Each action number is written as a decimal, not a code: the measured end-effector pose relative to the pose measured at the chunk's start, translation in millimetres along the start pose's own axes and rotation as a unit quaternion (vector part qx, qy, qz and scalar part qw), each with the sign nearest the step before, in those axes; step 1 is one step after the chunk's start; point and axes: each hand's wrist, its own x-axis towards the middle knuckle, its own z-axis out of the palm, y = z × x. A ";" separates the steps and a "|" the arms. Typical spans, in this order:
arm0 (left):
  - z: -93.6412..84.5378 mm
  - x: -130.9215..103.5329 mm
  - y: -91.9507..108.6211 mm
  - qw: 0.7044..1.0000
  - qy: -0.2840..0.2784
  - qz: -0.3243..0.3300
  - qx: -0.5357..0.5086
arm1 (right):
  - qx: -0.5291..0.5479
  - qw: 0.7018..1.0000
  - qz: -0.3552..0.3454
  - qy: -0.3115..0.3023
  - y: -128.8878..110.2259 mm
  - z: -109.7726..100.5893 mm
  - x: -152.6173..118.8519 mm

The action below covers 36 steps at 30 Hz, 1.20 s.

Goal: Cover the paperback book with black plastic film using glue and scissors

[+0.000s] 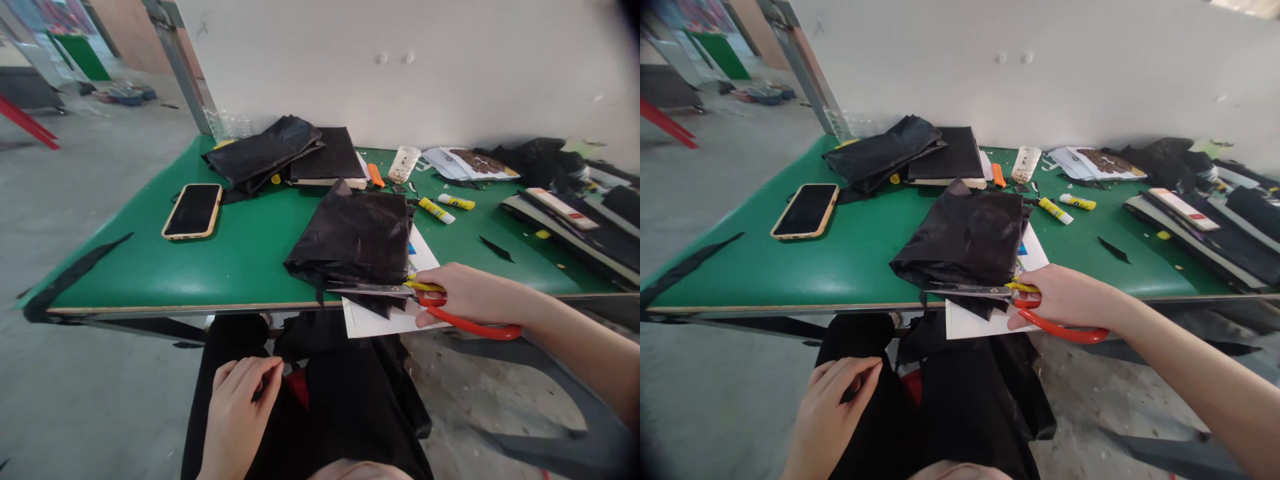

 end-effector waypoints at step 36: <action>1.1 -5.6 -2.8 1.000 -0.004 -0.002 0.015 | 0.009 0.999 -0.025 -0.027 -4.8 -9.5 1.1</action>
